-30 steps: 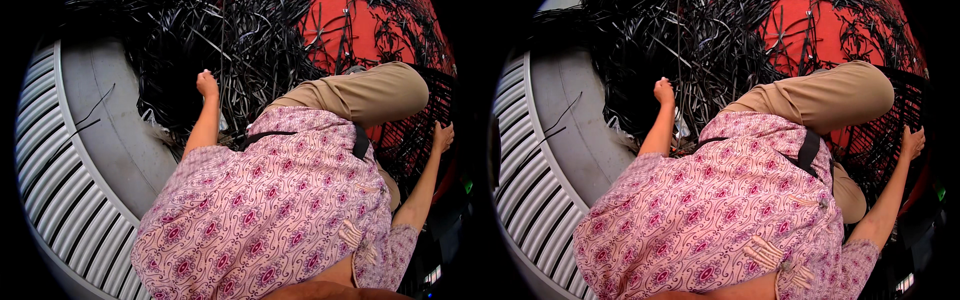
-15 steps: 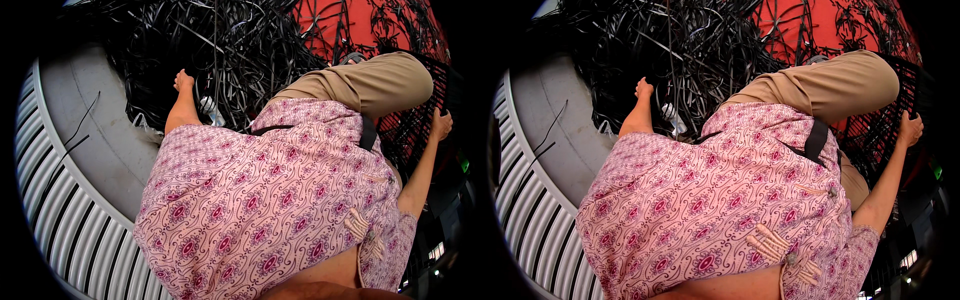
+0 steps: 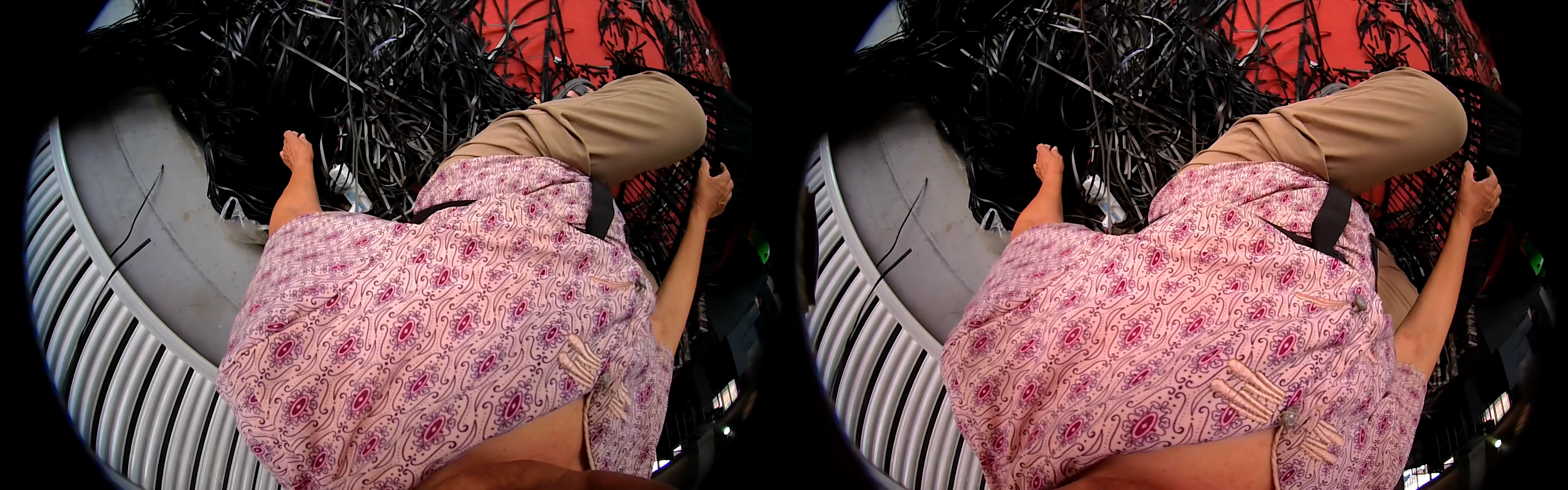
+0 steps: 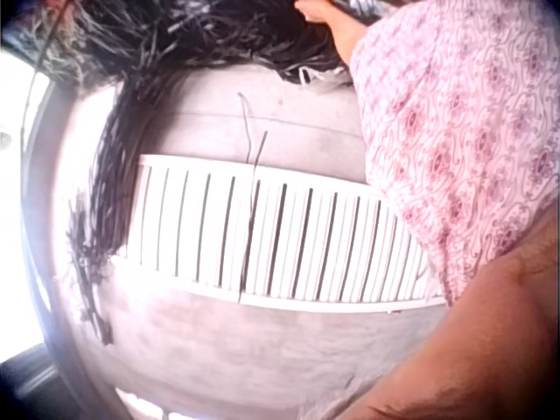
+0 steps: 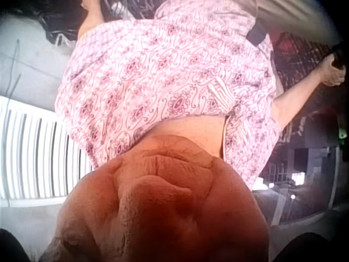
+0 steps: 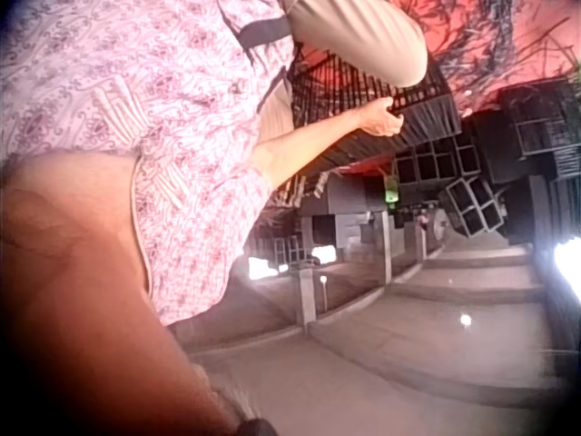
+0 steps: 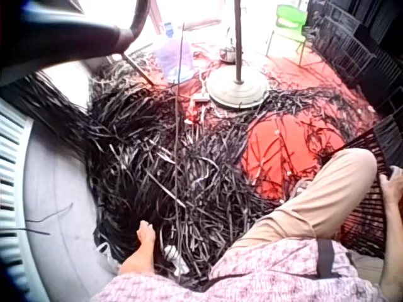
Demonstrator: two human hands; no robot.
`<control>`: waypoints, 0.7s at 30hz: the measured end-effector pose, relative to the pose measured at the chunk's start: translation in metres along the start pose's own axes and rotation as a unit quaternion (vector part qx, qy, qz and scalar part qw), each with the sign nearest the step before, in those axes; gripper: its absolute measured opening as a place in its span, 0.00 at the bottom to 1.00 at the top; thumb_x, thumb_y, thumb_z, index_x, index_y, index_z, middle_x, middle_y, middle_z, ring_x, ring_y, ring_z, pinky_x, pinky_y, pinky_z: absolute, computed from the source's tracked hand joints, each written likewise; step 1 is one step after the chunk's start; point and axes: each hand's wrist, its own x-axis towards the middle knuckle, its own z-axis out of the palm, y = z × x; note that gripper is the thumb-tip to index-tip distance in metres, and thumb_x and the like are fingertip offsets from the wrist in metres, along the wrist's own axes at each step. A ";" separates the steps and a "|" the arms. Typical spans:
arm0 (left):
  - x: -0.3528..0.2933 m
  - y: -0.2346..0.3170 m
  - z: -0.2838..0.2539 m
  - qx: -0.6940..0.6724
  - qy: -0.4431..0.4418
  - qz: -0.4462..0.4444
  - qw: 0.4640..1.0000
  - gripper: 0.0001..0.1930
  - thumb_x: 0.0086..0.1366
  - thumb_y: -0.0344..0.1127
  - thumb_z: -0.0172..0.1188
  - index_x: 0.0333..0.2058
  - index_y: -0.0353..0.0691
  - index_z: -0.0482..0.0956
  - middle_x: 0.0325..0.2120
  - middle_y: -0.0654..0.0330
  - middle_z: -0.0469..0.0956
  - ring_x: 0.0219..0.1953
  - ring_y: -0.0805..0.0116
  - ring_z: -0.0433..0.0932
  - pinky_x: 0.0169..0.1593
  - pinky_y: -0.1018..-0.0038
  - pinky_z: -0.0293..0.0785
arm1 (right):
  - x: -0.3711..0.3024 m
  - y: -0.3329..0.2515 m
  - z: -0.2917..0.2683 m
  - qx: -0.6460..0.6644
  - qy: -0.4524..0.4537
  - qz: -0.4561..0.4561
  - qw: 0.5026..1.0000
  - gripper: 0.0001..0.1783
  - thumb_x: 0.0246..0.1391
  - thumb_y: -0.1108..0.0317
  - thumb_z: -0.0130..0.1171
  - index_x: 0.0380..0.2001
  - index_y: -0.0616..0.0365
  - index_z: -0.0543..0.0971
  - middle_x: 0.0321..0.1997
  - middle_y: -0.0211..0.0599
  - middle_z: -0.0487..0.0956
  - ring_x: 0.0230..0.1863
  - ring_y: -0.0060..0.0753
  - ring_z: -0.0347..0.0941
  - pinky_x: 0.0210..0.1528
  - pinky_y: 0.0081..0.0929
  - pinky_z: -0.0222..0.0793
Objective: The person sits on the floor and weaves a black plastic basket by hand. They interlace thin black strips through the vertical ribs of the basket frame, rotating the basket periodically to continue the weaving pattern around the circumference.
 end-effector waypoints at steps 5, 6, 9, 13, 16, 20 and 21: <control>0.009 0.009 -0.020 -0.028 -0.021 -0.099 0.994 0.18 0.70 0.48 0.47 0.45 0.46 0.81 0.45 0.54 0.82 0.50 0.49 0.78 0.51 0.57 0.71 | -0.023 -0.011 -0.012 0.012 0.016 -0.001 1.000 0.34 0.47 0.39 0.65 0.53 0.45 0.80 0.56 0.41 0.78 0.59 0.48 0.72 0.60 0.43 0.69; 0.012 0.010 -0.026 -0.073 -0.011 -0.112 0.991 0.18 0.70 0.48 0.46 0.44 0.45 0.82 0.44 0.54 0.83 0.49 0.48 0.78 0.51 0.56 0.71 | -0.026 -0.016 -0.014 0.014 0.020 -0.001 1.000 0.33 0.47 0.39 0.65 0.53 0.45 0.80 0.55 0.41 0.78 0.58 0.48 0.72 0.59 0.43 0.69; 0.008 0.014 -0.035 -0.211 0.045 -0.114 0.970 0.18 0.68 0.46 0.50 0.38 0.40 0.84 0.32 0.56 0.85 0.38 0.55 0.82 0.44 0.61 0.75 | -0.032 -0.018 -0.006 0.031 0.050 -0.028 0.998 0.32 0.48 0.40 0.66 0.52 0.45 0.80 0.53 0.40 0.79 0.55 0.48 0.74 0.57 0.44 0.71; 0.004 0.054 -0.059 -0.549 0.090 -0.122 0.822 0.09 0.65 0.35 0.62 0.36 0.33 0.82 0.27 0.60 0.83 0.26 0.76 0.79 0.27 0.80 0.74 | -0.059 -0.023 0.002 0.035 0.063 -0.045 0.996 0.28 0.49 0.42 0.66 0.51 0.44 0.80 0.49 0.37 0.80 0.51 0.46 0.76 0.53 0.42 0.74; 0.020 0.077 -0.080 -0.653 0.096 -0.101 0.744 0.07 0.65 0.31 0.63 0.37 0.33 0.81 0.28 0.60 0.82 0.28 0.73 0.80 0.31 0.80 0.77 | -0.062 -0.036 -0.013 0.033 0.078 -0.048 0.995 0.27 0.50 0.44 0.67 0.50 0.43 0.80 0.49 0.36 0.80 0.51 0.45 0.77 0.53 0.42 0.74; 0.015 0.059 -0.099 -0.681 0.079 -0.145 0.713 0.07 0.62 0.27 0.67 0.37 0.34 0.79 0.28 0.61 0.81 0.28 0.72 0.81 0.34 0.81 0.80 | -0.064 -0.049 -0.020 0.070 0.095 -0.066 0.991 0.24 0.51 0.45 0.67 0.49 0.41 0.81 0.48 0.33 0.81 0.50 0.44 0.77 0.52 0.40 0.74; 0.016 0.056 -0.102 -0.699 0.072 -0.142 0.698 0.07 0.61 0.27 0.67 0.37 0.33 0.79 0.29 0.60 0.81 0.30 0.70 0.81 0.36 0.79 0.81 | -0.064 -0.053 -0.022 0.073 0.096 -0.066 0.990 0.24 0.51 0.46 0.67 0.49 0.41 0.81 0.49 0.33 0.81 0.50 0.43 0.77 0.53 0.40 0.74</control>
